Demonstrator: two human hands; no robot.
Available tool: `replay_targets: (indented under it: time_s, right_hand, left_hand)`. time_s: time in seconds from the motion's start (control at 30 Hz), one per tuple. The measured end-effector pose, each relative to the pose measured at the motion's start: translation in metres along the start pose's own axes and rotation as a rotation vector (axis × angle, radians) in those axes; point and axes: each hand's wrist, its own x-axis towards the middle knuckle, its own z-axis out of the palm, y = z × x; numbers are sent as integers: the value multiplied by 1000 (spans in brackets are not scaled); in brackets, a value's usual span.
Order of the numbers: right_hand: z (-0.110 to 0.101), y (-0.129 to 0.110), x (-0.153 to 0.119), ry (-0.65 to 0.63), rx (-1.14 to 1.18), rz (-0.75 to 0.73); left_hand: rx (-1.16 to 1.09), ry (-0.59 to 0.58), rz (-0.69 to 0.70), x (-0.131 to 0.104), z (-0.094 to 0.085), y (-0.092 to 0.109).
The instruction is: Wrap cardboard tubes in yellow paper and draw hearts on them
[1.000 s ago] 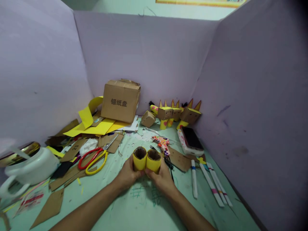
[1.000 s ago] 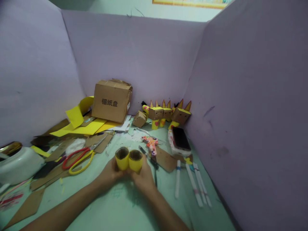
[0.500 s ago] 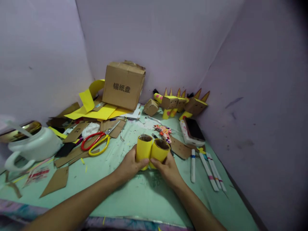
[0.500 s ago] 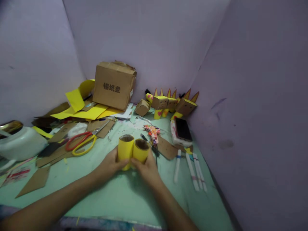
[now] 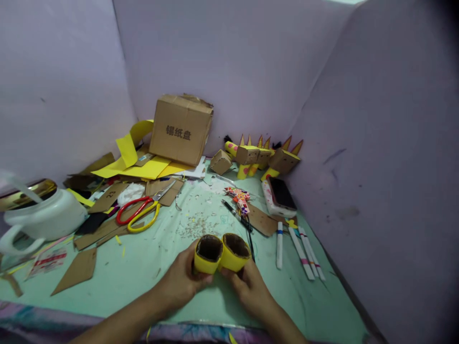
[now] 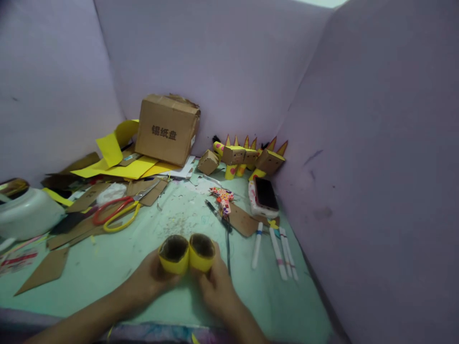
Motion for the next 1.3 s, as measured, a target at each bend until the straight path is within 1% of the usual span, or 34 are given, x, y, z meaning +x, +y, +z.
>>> replay_targets:
  time_s: [0.07,0.17,0.27,0.33,0.47,0.53,0.63,0.73,0.8,0.9,1.0,1.07,1.3]
  right_hand:
    - [2,-3,0,3,-34,-40]
    - [3,-7,0,13,-101,-104]
    - [1,-11,-1,-22,-72,-100]
    - [-4,-12,-2,-103,31,-41]
    - [-15,-10,-1,-318,292,46]
    - [-18,-8,0,-361,338,56]
    - [-22,-7,2,-358,329,43]
    - [-27,-11,5,-380,353,26]
    - [-31,-15,9,-406,371,24]
    - [-36,-17,16,-430,365,39]
    - [-36,-16,21,-435,344,69]
    - [-35,-14,23,-433,335,80]
    - [-31,-11,21,-401,320,72]
  left_hand:
    - [3,-3,14,0,0,-2]
    - [16,-5,-3,1,0,-3]
    - [19,-31,-10,1,-1,-3]
    - [31,-43,3,2,-2,-4]
    - [52,-44,27,4,-8,-10]
    - [57,-42,63,4,-12,-12]
    - [63,1,109,-1,-20,-12]
    - [88,47,100,-8,-25,-11]
    - [138,81,98,-12,-25,-9]
    - [245,120,79,-14,-21,-3]
    - [397,109,22,-13,-16,3]
    - [457,96,-7,-12,-15,4]
    - [467,83,-29,-11,-15,4]
